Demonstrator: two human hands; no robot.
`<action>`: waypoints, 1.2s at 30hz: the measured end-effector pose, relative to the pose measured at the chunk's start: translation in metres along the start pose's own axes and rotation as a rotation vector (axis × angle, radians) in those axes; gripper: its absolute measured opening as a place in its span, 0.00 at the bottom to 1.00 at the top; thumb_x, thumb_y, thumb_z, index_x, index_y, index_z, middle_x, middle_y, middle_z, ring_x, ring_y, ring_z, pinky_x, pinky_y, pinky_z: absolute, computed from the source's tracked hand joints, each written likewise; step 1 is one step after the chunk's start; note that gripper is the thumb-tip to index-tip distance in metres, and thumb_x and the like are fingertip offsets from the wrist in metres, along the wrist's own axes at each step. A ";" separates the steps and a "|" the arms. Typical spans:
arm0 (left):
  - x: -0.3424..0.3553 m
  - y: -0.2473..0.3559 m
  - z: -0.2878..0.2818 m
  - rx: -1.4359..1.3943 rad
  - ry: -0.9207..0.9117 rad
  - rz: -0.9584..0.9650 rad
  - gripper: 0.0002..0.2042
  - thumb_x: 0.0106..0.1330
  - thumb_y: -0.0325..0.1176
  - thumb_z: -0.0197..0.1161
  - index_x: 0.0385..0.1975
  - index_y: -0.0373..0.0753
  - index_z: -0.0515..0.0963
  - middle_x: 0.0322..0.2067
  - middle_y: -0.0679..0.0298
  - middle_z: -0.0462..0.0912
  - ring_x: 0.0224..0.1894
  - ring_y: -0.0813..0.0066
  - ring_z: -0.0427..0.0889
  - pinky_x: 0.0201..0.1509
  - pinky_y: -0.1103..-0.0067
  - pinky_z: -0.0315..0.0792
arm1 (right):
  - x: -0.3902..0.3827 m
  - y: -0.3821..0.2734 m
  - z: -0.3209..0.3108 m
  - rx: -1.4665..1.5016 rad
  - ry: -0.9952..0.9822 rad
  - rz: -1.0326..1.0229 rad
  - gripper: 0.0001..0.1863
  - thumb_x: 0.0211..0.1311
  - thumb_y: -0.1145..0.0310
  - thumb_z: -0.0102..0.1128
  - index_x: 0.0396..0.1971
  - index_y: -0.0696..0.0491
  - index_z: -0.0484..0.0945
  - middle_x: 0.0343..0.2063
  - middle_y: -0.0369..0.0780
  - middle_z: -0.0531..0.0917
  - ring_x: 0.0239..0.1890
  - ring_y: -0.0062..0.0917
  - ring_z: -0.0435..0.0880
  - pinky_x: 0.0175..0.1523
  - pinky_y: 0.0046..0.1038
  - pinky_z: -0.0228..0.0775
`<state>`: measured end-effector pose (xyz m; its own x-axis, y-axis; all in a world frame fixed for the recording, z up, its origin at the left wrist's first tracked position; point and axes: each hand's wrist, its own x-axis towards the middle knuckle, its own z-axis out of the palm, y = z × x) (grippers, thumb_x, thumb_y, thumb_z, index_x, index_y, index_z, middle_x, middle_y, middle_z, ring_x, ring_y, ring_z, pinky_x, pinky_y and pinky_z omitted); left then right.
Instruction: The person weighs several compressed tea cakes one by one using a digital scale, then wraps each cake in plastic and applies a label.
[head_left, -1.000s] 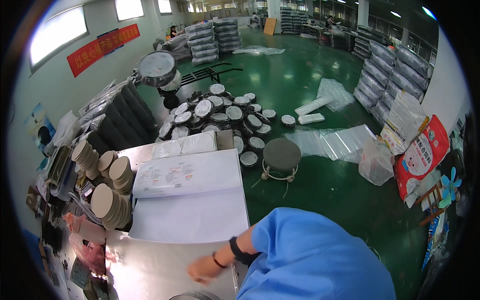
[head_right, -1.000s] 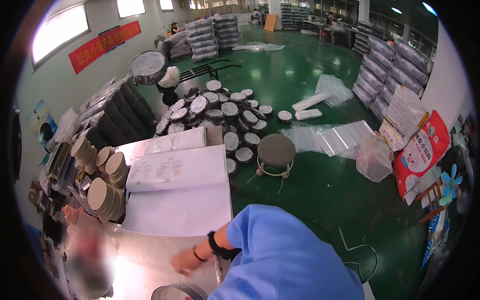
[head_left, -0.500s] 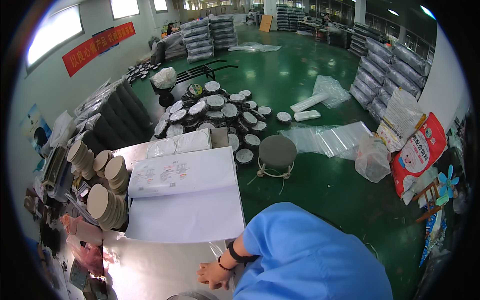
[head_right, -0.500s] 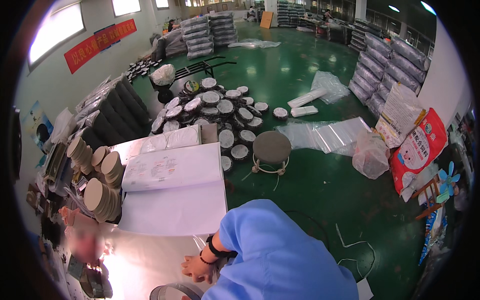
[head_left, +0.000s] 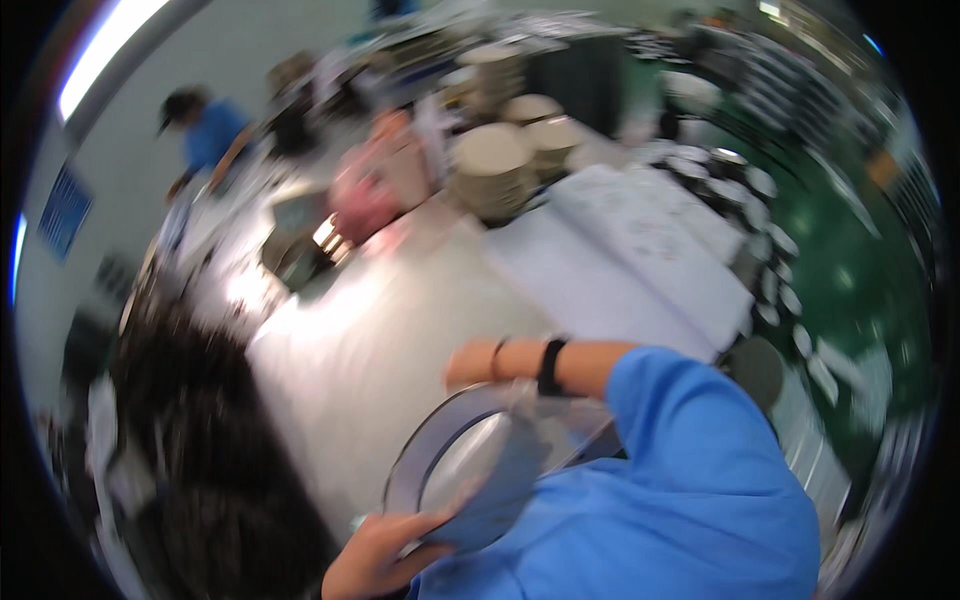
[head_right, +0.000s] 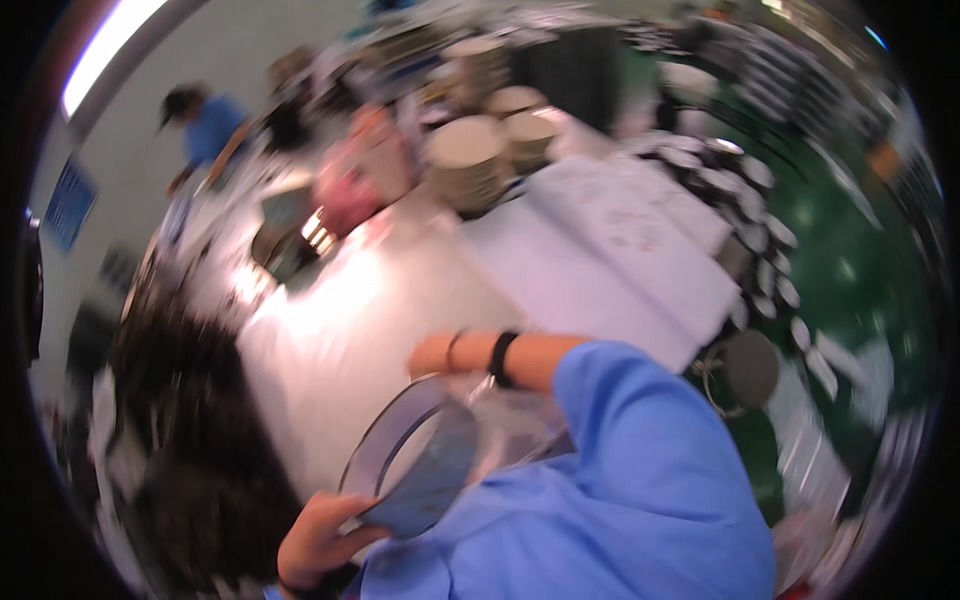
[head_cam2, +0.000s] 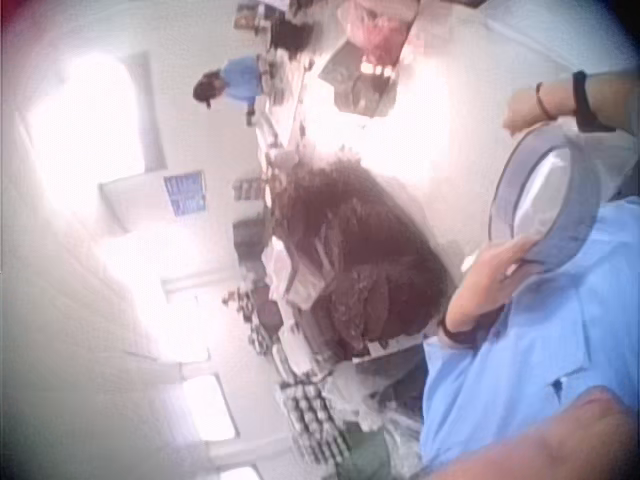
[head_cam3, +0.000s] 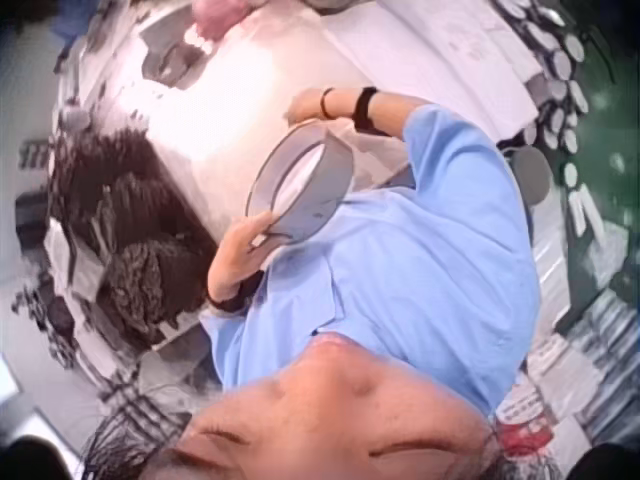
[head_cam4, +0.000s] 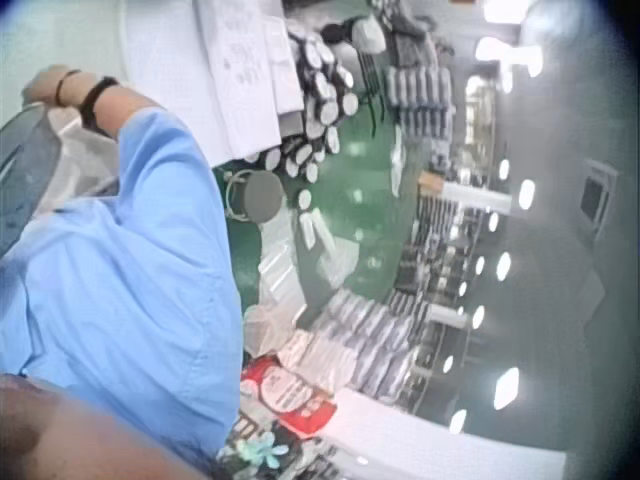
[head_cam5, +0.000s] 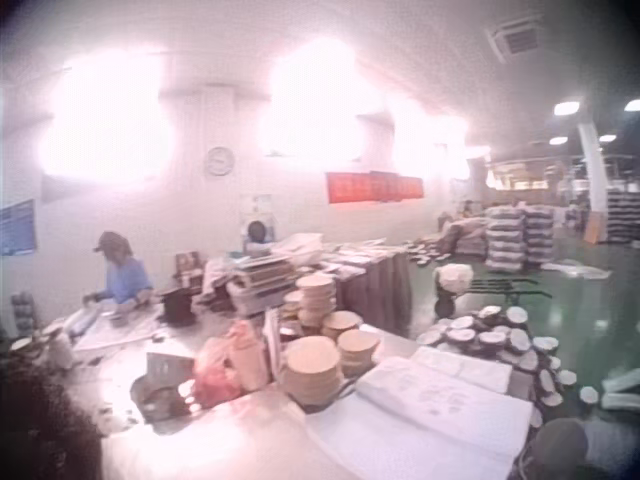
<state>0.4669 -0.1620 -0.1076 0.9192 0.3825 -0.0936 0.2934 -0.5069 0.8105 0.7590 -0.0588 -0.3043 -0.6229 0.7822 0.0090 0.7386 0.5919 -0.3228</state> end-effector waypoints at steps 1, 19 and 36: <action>0.019 -0.012 0.009 -0.002 -0.039 0.055 0.18 0.55 0.29 0.71 0.47 0.36 0.78 0.27 0.54 0.83 0.30 0.52 0.83 0.36 0.69 0.76 | -0.007 0.005 -0.032 -0.062 0.219 0.144 0.09 0.58 0.62 0.60 0.32 0.52 0.78 0.25 0.46 0.83 0.33 0.44 0.83 0.35 0.41 0.75; 0.018 -0.105 0.072 -0.257 0.030 0.016 0.30 0.71 0.48 0.52 0.67 0.36 0.62 0.68 0.51 0.62 0.72 0.54 0.55 0.75 0.64 0.45 | -0.118 -0.032 0.021 0.175 -0.092 -0.056 0.10 0.57 0.59 0.62 0.29 0.49 0.76 0.24 0.37 0.78 0.31 0.32 0.80 0.37 0.37 0.72; -0.179 -0.082 -0.046 1.296 0.703 -1.359 0.42 0.54 0.49 0.69 0.68 0.39 0.60 0.68 0.46 0.58 0.71 0.46 0.53 0.72 0.58 0.50 | -0.025 0.295 -0.146 -0.968 0.357 0.464 0.12 0.64 0.76 0.49 0.46 0.58 0.76 0.29 0.45 0.83 0.34 0.37 0.85 0.40 0.34 0.79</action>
<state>0.2658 -0.1529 -0.1310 -0.1739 0.9412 0.2897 0.8544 0.2905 -0.4309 1.0301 0.1241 -0.2612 -0.2415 0.8845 0.3992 0.8648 0.0095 0.5020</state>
